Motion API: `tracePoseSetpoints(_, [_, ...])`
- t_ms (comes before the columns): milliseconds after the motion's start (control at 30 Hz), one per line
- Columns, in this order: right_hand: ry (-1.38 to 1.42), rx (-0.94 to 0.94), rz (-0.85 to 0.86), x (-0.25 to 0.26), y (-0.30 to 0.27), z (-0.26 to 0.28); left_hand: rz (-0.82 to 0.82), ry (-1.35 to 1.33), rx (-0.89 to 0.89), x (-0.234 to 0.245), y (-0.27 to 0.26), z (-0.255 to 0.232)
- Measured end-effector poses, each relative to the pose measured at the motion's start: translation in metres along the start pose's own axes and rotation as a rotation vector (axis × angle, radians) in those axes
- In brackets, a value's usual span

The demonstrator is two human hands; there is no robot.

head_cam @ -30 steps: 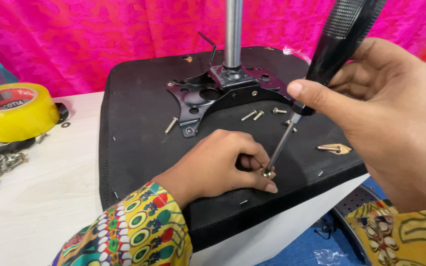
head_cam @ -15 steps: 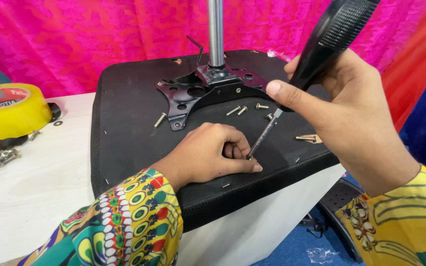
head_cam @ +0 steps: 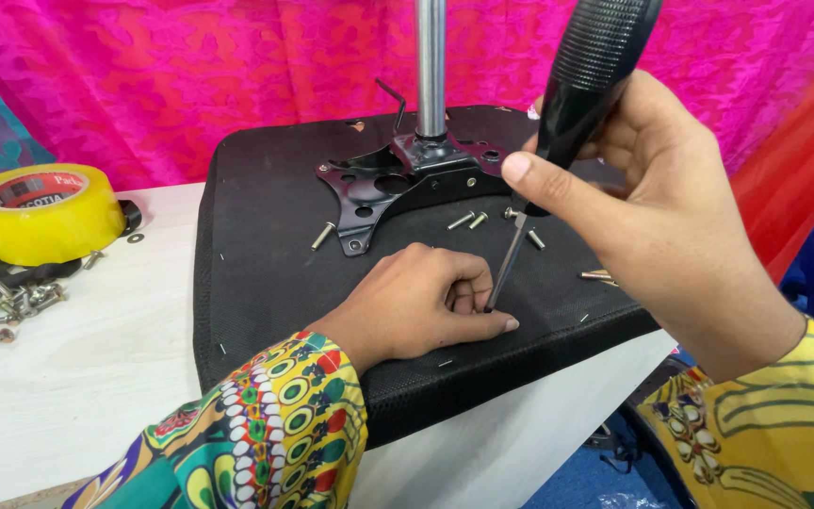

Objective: The person uses a screwdriver to tighten screws into a black upholstered chair seat. They hold the seat steady with one hand while turning the screwdriver with the other, securing the seat to a metal base.

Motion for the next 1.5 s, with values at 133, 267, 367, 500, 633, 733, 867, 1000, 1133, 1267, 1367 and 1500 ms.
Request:
tracePoseSetpoints(133, [-0.054, -0.018, 0.005, 0.004, 0.002, 0.003, 0.015, 0.016, 0.023, 0.001, 0.0, -0.002])
tracePoseSetpoints(267, [0.139, -0.075, 0.013, 0.005, 0.002, 0.0, 0.005, 0.027, 0.02, 0.001, -0.001, -0.005])
tracePoseSetpoints(367, [0.141, -0.016, 0.022, 0.001, 0.003, -0.001, 0.007, 0.04, 0.028, 0.002, -0.002, -0.007])
tracePoseSetpoints(500, [-0.124, -0.02, -0.015, -0.002, 0.005, -0.005, 0.012, 0.021, 0.039, 0.001, -0.002, -0.006])
tracePoseSetpoints(633, [-0.082, -0.103, -0.043, -0.002, 0.003, -0.007, 0.043, -0.053, 0.015, 0.001, -0.002, -0.004])
tracePoseSetpoints(733, [0.14, -0.122, -0.057, -0.001, 0.001, -0.005, 0.072, -0.088, 0.027, 0.001, -0.002, 0.0])
tracePoseSetpoints(867, [0.138, -0.124, -0.077, -0.002, 0.0, -0.008, 0.054, -0.124, -0.004, -0.001, 0.001, 0.002])
tracePoseSetpoints(1000, [-0.037, -0.059, -0.039, -0.002, 0.005, -0.005, 0.067, -0.131, 0.015, -0.004, 0.002, 0.007])
tracePoseSetpoints(1133, [0.08, -0.096, -0.006, -0.003, 0.006, 0.001, 0.123, -0.279, -0.095, -0.003, 0.006, 0.012])
tracePoseSetpoints(1267, [0.375, -0.131, -0.029, -0.008, 0.004, 0.013, 0.135, -0.311, -0.101, -0.003, 0.007, 0.014])
tracePoseSetpoints(1367, [0.162, -0.209, -0.043, -0.007, 0.001, 0.02, 0.098, -0.23, -0.093, -0.003, 0.006, 0.012])
tracePoseSetpoints(1500, [-0.055, -0.181, -0.069, -0.008, 0.002, 0.023, 0.079, -0.154, -0.056, -0.003, 0.005, 0.009])
Point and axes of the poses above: each hand's wrist, its own y-axis towards the middle knuckle, its own x-axis out of the back of the hand, z = x × y, the point moved 3 cm from there along y, towards the middle knuckle, and after that the axes turned 8 degrees about x, right-handed, at the moved point
